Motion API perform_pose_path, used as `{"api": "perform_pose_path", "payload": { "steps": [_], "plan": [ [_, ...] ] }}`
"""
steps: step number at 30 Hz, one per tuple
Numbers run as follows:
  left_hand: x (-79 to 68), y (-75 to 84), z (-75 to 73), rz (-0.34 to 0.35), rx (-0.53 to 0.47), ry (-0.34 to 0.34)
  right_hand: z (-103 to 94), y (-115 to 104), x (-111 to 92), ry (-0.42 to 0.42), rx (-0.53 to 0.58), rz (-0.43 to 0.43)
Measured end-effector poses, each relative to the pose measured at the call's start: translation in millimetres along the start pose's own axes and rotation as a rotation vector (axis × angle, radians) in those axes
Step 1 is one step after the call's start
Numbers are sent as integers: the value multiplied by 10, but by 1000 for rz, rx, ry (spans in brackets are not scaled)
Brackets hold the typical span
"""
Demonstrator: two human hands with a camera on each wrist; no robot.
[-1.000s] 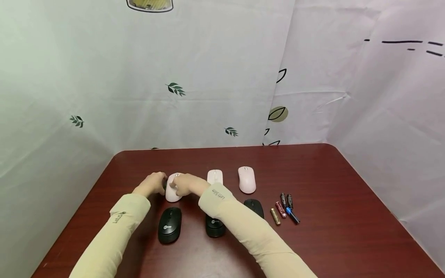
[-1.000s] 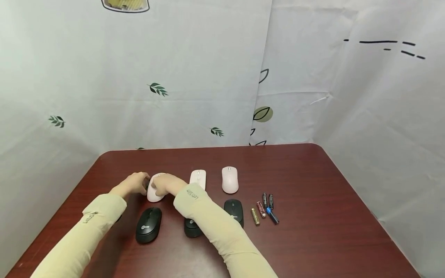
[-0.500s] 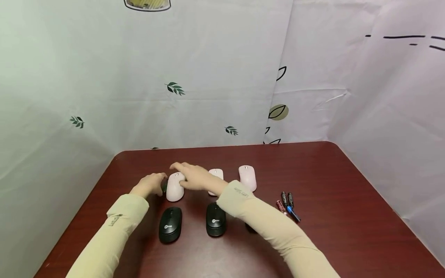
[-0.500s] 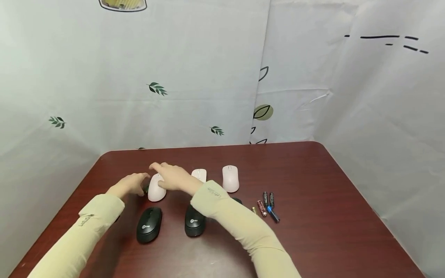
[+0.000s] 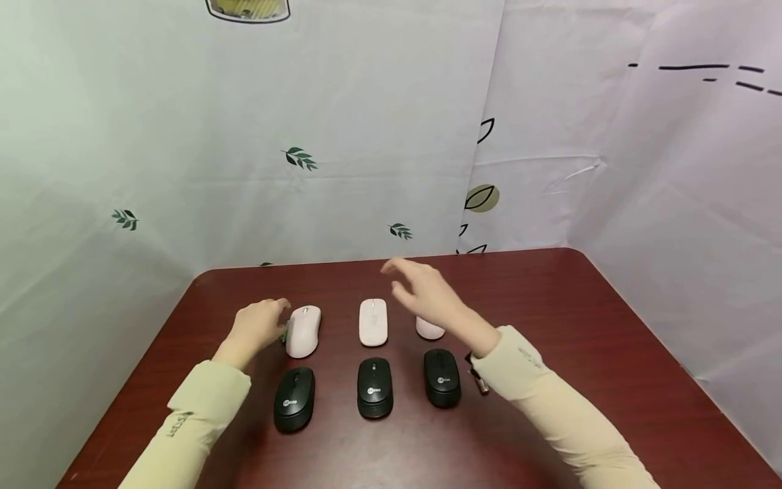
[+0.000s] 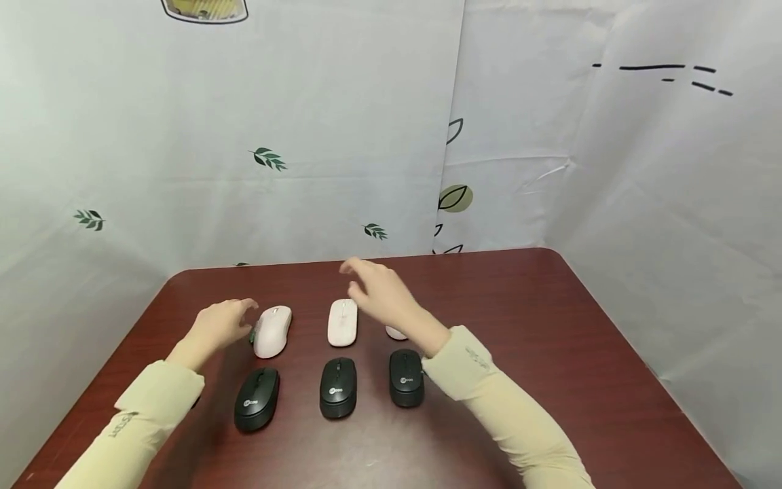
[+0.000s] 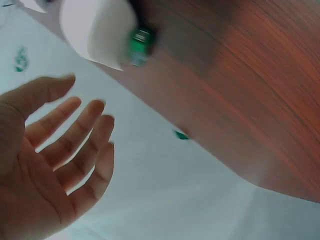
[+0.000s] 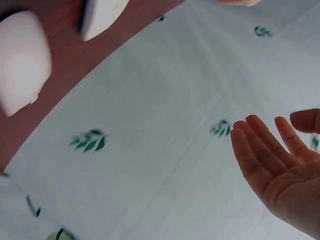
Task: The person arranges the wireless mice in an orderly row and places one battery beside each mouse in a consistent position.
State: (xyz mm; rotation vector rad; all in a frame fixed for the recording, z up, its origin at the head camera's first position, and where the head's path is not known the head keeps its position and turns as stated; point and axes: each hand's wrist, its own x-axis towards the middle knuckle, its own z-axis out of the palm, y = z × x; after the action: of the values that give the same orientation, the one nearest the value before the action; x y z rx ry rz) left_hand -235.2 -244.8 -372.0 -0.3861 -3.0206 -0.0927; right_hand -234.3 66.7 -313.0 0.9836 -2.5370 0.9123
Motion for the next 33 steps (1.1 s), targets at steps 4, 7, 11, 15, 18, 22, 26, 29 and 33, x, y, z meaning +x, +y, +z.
{"api": "perform_pose_path", "payload": {
  "steps": [4,7,11,15,18,22,26,29,33],
  "plan": [
    [-25,217,-43,11,-17,113,-147,136,-150,72,9,73],
    [-31,400,-43,34,-56,153,-244,213,-226,99,5,98],
    [-11,700,-48,69,-122,180,-342,311,-315,119,-21,102],
    [43,1038,-97,107,-175,201,-395,406,-414,142,-67,96],
    [74,1309,-115,151,-199,229,-412,484,-480,185,-86,103],
    [85,1696,-95,238,-224,257,-438,608,-546,239,-101,120],
    [98,2052,-22,319,-183,286,-457,760,-578,221,-115,136],
    [107,2282,63,352,-89,303,-458,905,-622,161,-120,160],
    [115,2506,195,369,-19,238,-450,1088,-708,85,-118,216]
  ]
}}
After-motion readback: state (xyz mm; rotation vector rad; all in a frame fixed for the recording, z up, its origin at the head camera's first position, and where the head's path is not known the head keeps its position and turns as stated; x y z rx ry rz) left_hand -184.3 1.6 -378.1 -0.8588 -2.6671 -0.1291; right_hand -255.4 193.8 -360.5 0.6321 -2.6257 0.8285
